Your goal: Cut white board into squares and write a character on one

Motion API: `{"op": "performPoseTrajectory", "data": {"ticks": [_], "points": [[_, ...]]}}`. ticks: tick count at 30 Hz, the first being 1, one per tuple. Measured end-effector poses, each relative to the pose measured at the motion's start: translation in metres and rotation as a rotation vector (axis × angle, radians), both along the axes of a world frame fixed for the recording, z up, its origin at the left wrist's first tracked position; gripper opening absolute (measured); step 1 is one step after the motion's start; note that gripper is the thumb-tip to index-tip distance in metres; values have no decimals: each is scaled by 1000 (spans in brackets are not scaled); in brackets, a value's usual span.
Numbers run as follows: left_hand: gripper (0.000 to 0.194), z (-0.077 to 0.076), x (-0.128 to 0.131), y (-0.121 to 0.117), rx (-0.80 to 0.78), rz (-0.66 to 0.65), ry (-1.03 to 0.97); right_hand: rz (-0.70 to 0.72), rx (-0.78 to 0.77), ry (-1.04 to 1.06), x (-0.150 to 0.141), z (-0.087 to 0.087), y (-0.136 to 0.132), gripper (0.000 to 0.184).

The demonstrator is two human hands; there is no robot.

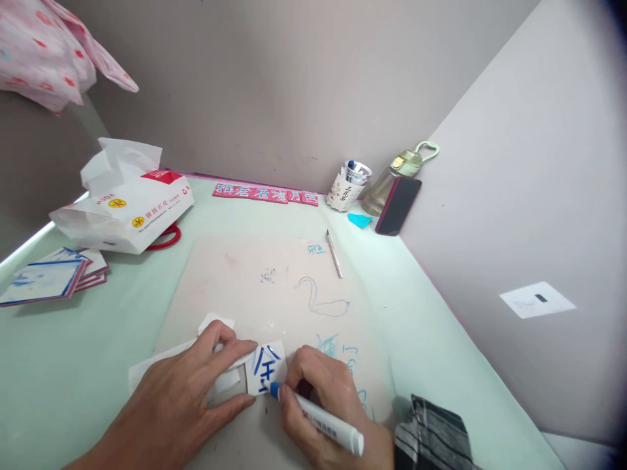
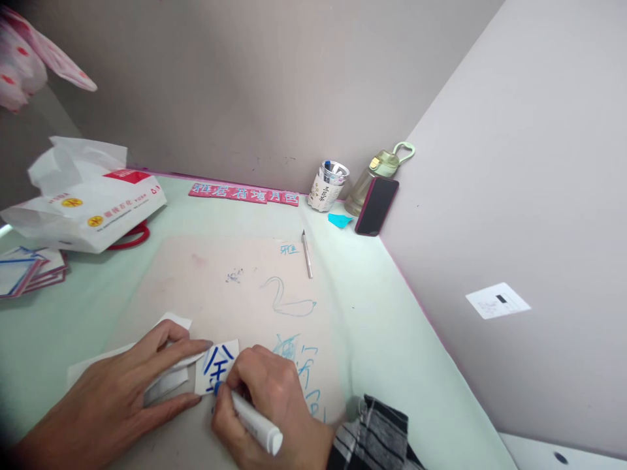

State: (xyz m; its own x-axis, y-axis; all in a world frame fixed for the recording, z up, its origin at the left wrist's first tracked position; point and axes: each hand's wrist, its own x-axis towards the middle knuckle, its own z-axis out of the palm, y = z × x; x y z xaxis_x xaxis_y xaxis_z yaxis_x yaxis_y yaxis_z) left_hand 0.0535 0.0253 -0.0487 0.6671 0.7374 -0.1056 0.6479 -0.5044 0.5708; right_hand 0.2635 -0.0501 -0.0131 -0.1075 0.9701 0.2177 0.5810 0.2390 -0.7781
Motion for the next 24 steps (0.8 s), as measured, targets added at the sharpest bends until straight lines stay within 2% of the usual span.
{"op": "performPoseTrajectory", "data": {"ticks": [7, 19, 24], "points": [[35, -3, -2, 1, -6, -5, 23, -5, -36, -60, -1, 5, -4, 18], [37, -9, -5, 0, 28, 9, 22, -159, 3, -70, 1, 7, -7, 19], [37, -9, -4, 0, 50, 11, 8, -114, 16, -71, 4, 5, -5, 19]]}}
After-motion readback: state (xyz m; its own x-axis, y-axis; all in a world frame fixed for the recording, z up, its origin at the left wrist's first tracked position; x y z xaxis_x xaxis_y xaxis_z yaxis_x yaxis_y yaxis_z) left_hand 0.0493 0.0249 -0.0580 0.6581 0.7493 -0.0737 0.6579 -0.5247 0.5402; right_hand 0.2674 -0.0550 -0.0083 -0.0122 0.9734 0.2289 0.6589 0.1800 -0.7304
